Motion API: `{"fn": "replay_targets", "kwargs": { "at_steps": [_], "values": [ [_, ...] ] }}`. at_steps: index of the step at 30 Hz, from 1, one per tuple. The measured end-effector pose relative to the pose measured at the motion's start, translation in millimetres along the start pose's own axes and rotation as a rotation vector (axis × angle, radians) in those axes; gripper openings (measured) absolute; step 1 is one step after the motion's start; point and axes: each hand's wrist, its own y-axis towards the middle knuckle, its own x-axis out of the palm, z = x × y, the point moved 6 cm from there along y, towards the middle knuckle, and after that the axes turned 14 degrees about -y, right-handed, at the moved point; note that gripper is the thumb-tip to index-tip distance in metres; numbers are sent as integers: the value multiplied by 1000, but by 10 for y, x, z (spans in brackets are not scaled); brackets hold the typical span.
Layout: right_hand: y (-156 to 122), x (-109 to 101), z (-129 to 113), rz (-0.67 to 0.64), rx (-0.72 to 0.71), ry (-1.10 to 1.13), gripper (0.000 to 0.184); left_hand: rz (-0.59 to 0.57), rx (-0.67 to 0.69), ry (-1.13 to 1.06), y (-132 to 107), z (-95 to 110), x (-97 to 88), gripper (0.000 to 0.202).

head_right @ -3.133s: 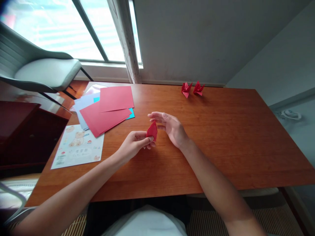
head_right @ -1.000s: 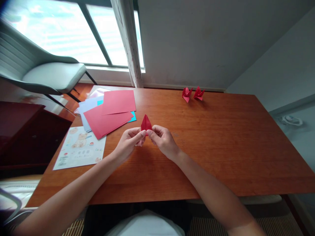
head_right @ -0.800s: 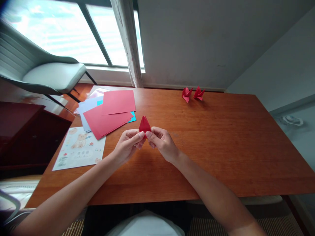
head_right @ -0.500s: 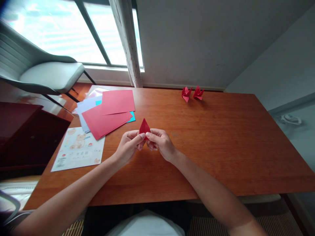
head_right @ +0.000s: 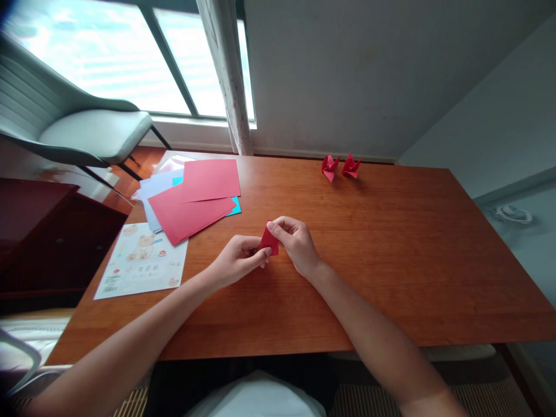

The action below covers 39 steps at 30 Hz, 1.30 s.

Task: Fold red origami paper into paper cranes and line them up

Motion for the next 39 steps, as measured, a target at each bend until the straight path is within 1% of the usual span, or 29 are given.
{"fn": "replay_targets", "kwargs": {
  "at_steps": [3, 6, 8, 10, 12, 15, 21, 25, 31, 33, 39],
  "values": [
    [2, -19, -1, 41, -30, -37, 25, 54, 75, 193, -1, 52, -58, 29],
    [-18, -105, -51, 172, -90, -202, 25, 182, 179, 488, -16, 115, -130, 22],
    [-48, -141, -87, 238, -110, -294, 27, 252, 220, 665, -30, 134, -156, 21],
    [-75, -117, -114, 226, -129, -348, 28, 300, 240, 813, -44, 141, -167, 23],
    [-96, -55, -134, 169, -154, -397, 30, 330, 257, 927, -56, 146, -166, 25],
    [-109, 11, -142, 125, -177, -474, 30, 342, 278, 1019, -66, 155, -150, 25],
    [-86, 18, -97, 122, -169, -540, 26, 317, 269, 1026, -57, 149, -129, 30],
    [-84, 25, -83, 109, -177, -557, 26, 298, 250, 1005, -52, 131, -127, 29],
    [-86, -18, -143, 184, -216, -629, 28, 283, 221, 1031, -62, 123, -122, 27],
    [-85, -34, -170, 200, -241, -660, 29, 268, 226, 958, -67, 141, -133, 26],
    [-113, -17, -244, 202, -388, -820, 29, 279, 224, 544, -57, 202, -254, 38]
  ]
}}
